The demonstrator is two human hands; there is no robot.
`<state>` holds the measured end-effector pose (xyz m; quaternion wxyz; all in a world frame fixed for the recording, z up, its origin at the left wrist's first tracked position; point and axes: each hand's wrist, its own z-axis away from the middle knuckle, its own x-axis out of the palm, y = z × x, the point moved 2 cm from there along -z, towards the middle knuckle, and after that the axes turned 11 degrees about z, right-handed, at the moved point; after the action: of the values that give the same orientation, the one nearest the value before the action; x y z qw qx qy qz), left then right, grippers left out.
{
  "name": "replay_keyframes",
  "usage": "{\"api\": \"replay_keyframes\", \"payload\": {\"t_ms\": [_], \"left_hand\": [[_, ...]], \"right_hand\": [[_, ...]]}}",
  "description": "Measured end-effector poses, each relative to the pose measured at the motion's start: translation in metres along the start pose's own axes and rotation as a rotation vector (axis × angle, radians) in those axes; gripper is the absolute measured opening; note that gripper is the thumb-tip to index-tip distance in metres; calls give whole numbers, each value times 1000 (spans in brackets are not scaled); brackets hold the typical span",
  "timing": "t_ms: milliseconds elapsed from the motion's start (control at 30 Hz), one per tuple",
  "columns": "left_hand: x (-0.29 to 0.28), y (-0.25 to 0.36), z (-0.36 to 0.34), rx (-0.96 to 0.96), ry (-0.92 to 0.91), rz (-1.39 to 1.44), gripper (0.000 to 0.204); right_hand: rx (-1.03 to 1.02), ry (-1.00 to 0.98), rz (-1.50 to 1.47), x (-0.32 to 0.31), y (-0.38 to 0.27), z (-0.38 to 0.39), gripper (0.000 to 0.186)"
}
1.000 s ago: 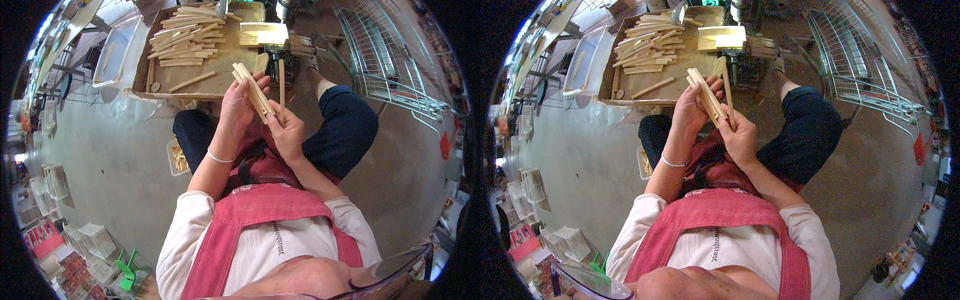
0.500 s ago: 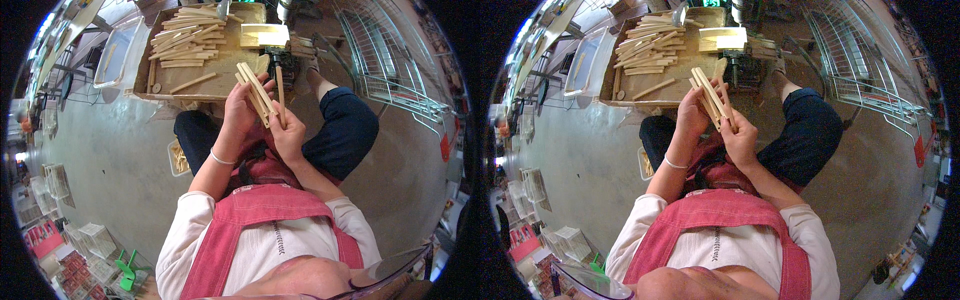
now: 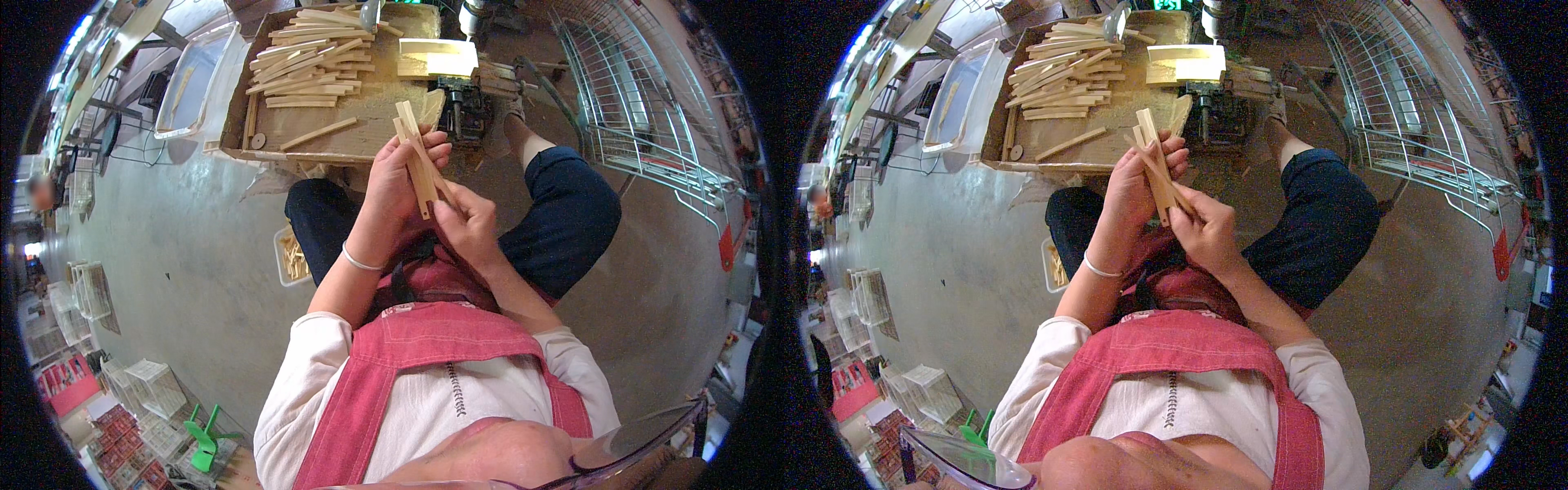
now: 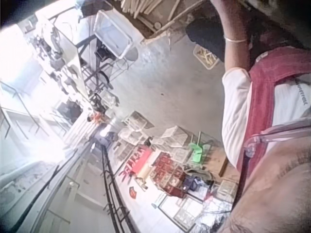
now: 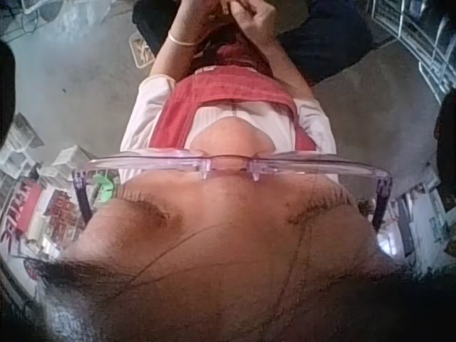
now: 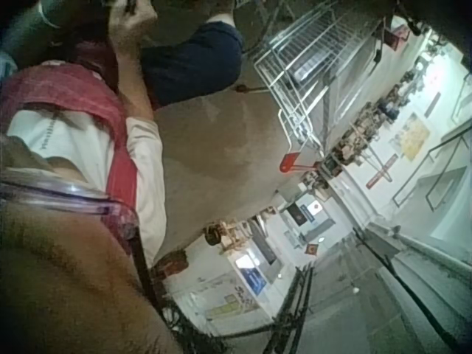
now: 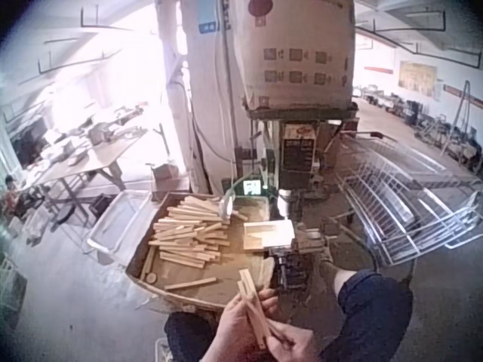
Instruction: The person sits at a workbench and repeatedly feeds small wooden sticks into a sharpening machine, then collects the finished sticks in a plastic container. The person handles the sticks one at a time, aligning them before insertion and stacking the output.
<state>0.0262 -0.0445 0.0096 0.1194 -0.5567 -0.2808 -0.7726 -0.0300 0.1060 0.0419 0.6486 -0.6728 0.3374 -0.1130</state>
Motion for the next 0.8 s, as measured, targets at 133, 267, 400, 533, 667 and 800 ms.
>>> {"api": "replay_keyframes", "payload": {"t_ms": [133, 267, 400, 533, 667, 800], "left_hand": [[0, 4, 10, -169, -69, -36, 34], [18, -5, 27, -292, -93, -163, 28], [26, -6, 35, -365, -98, -213, 26], [36, 1, 39, -401, -64, -366, 30], [36, 2, 37, -447, -97, -481, 34], [23, 1, 22, -614, -241, -404, 37]], "right_hand": [[168, 163, 158, -31, 1, -30, 24], [413, -118, -79, -43, -5, -77, 29], [499, -242, -320, -41, 5, -90, 26], [488, -280, -364, -45, 15, -86, 25], [450, -319, -349, -45, 10, -84, 21], [450, -312, -369, -44, 11, -84, 19]]}}
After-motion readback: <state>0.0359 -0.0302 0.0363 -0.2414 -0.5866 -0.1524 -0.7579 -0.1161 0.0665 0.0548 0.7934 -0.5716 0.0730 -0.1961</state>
